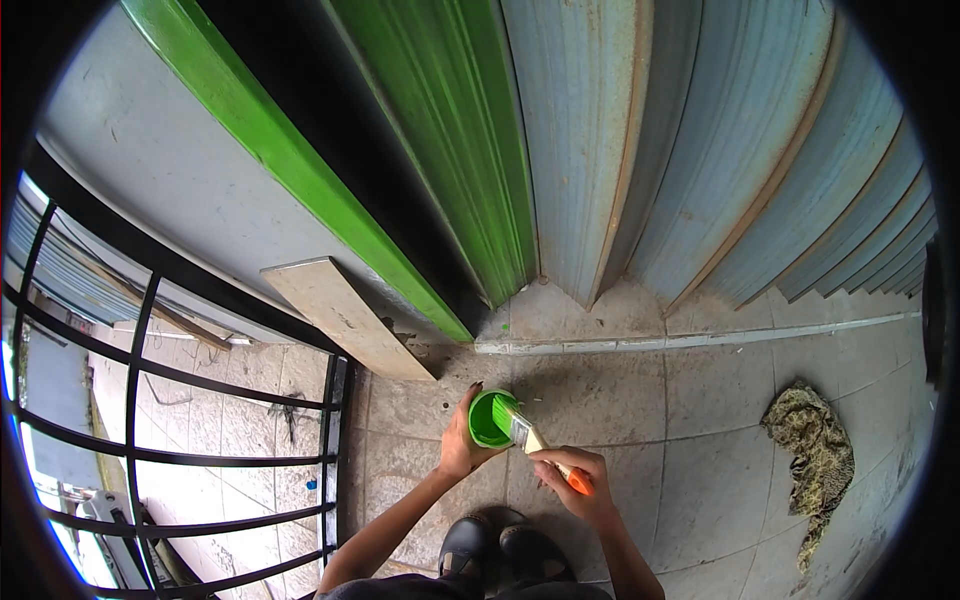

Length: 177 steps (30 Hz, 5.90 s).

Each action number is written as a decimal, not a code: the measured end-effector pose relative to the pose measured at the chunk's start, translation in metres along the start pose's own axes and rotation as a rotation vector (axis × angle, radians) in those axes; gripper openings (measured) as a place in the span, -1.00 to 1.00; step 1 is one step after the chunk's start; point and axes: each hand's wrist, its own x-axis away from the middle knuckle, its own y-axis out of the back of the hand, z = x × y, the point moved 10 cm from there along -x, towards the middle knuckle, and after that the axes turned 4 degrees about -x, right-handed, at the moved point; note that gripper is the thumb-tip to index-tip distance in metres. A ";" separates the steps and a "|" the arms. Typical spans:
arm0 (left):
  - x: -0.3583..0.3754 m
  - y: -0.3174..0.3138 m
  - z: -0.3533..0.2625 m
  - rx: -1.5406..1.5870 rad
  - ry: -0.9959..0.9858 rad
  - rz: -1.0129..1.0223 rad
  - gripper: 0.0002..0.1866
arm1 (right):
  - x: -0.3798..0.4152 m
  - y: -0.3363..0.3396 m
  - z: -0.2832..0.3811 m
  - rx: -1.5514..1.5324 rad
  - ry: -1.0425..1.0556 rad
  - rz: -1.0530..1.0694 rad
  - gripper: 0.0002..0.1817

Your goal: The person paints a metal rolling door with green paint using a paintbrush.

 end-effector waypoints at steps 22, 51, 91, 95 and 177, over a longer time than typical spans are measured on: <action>0.002 0.000 0.013 0.108 0.134 -0.013 0.22 | 0.001 0.024 -0.049 -0.686 -0.038 -0.396 -0.63; 0.013 -0.015 0.056 0.181 0.187 -0.053 0.09 | -0.164 0.084 -0.062 -0.423 0.421 -0.663 -0.68; 0.011 -0.012 0.053 0.197 0.171 -0.080 0.09 | -0.172 0.087 -0.032 -0.235 0.323 -0.729 -0.76; 0.015 -0.016 0.059 0.217 0.184 -0.051 0.10 | -0.181 0.075 0.017 -0.373 0.437 -0.672 -0.78; 0.008 -0.010 0.044 0.200 0.151 -0.038 -0.23 | -0.156 0.034 0.063 -0.531 0.582 -0.596 -0.83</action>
